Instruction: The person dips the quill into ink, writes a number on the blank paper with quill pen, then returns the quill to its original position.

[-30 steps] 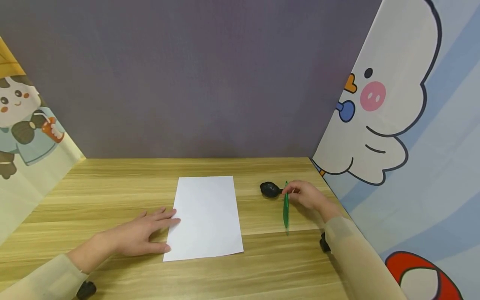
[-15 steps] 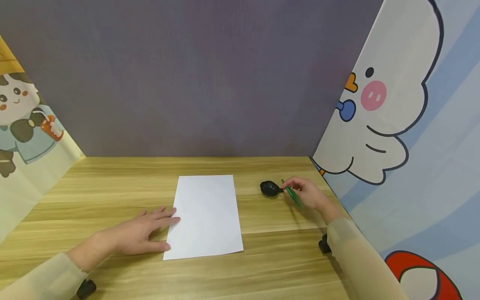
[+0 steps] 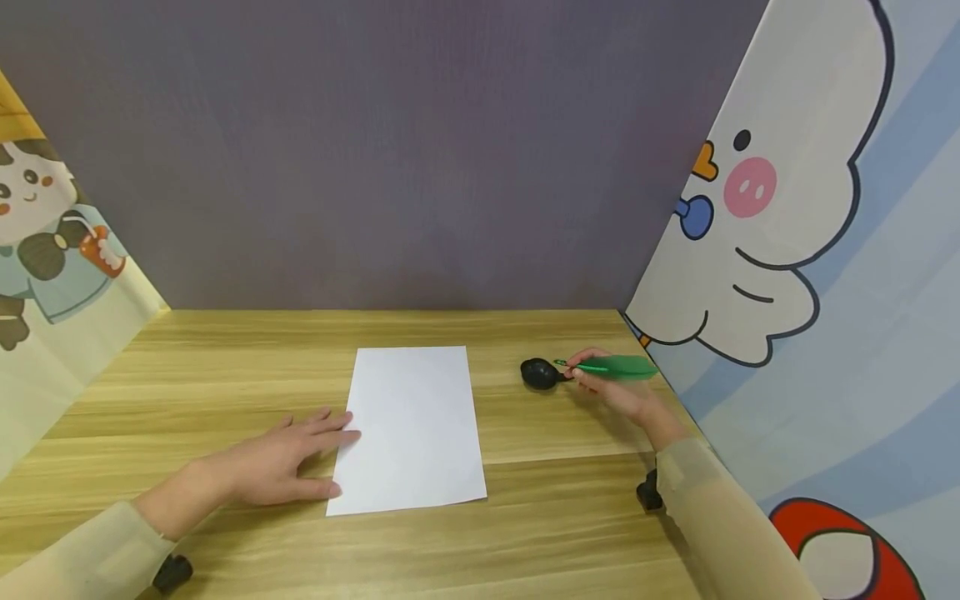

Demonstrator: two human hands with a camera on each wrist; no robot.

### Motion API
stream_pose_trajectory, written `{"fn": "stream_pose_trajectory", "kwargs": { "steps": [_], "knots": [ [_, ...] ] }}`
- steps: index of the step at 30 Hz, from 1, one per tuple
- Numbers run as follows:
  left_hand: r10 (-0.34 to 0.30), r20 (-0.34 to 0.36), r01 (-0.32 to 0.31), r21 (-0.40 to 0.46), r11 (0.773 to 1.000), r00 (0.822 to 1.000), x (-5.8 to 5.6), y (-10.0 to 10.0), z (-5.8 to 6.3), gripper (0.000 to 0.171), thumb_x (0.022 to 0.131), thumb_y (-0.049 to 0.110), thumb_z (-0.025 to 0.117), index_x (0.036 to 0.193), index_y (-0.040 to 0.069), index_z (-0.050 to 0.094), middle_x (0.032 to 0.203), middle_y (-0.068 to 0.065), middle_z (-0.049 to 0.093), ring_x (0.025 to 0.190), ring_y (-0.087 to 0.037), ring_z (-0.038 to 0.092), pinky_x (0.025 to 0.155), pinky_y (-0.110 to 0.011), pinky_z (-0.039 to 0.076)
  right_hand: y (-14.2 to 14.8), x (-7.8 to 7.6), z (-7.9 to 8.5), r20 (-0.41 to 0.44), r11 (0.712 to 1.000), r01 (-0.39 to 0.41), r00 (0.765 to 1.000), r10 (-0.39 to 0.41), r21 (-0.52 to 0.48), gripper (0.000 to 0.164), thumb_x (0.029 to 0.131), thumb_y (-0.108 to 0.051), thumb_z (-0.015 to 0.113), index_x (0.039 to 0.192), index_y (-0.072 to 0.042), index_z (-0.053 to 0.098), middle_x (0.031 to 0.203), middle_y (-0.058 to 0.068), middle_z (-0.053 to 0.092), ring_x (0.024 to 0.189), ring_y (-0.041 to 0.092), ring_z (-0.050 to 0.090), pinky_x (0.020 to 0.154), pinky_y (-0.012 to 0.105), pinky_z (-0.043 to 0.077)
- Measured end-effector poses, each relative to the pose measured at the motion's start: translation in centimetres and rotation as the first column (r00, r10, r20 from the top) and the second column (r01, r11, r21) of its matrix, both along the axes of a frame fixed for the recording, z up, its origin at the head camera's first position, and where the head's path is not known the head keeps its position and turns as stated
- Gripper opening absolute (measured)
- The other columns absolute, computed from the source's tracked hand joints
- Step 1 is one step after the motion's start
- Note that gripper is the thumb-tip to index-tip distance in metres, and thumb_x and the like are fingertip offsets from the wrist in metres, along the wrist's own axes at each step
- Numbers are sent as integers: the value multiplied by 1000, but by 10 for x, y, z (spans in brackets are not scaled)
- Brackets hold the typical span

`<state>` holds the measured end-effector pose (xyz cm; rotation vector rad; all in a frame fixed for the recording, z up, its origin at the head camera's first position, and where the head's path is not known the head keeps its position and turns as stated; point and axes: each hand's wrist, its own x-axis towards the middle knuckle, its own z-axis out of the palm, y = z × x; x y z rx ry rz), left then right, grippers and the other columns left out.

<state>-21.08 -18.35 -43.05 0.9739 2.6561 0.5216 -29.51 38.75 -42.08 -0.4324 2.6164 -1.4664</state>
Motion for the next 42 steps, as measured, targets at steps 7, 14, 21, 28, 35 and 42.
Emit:
{"fn": "stream_pose_trajectory", "kwargs": {
  "steps": [7, 14, 21, 28, 35, 42],
  "knots": [
    [-3, 5, 3, 4, 1000, 1000, -1, -1, -1, 86, 102, 69, 67, 168, 18, 47, 181, -14, 30, 167, -51, 23, 122, -88, 17, 2, 3, -2, 48, 997, 16, 999, -12, -80, 45, 118, -23, 54, 148, 11, 51, 122, -1, 76, 100, 17, 69, 90, 32, 62],
    [-1, 15, 1, 0, 1000, 1000, 0, 0, 1, 86, 101, 69, 67, 168, 18, 47, 181, -13, 30, 167, -51, 23, 123, -87, 17, -1, -1, -5, 92, 943, -5, 995, 38, -332, 24, 118, -17, 53, 135, -13, 68, 110, -8, 78, 90, 7, 68, 77, 28, 58],
    [-4, 19, 4, -3, 1000, 1000, -1, 0, 2, 86, 102, 69, 66, 168, 19, 47, 181, -13, 30, 167, -51, 22, 123, -87, 17, -4, -8, -6, 183, 876, -18, 976, 121, -482, 29, 119, -22, 49, 131, -25, 75, 110, -7, 77, 92, 7, 67, 77, 23, 56],
    [-8, 14, 8, -1, 1000, 1000, -1, -1, 2, 86, 102, 69, 66, 168, 19, 47, 181, -13, 30, 167, -51, 23, 123, -87, 17, -9, -11, -6, 205, 888, 26, 976, 77, -459, 28, 119, -25, 50, 128, -25, 76, 107, -8, 77, 91, 8, 68, 78, 23, 58],
    [-6, 11, 6, -1, 1000, 1000, -2, -1, 0, 86, 101, 69, 66, 168, 19, 47, 181, -14, 30, 167, -51, 23, 123, -87, 17, -12, -15, -4, 215, 907, 99, 977, -10, -408, 36, 121, -26, 42, 126, -16, 77, 105, 2, 76, 89, 11, 70, 78, 24, 59],
    [5, 20, -5, 0, 1000, 1000, -2, 0, -2, 85, 101, 68, 67, 168, 20, 47, 181, -13, 30, 168, -49, 22, 124, -86, 16, -13, -22, -6, 215, 906, 122, 976, -35, -406, 33, 120, -24, 45, 121, -15, 77, 104, 4, 79, 89, 10, 73, 75, 24, 59]
  ]
}}
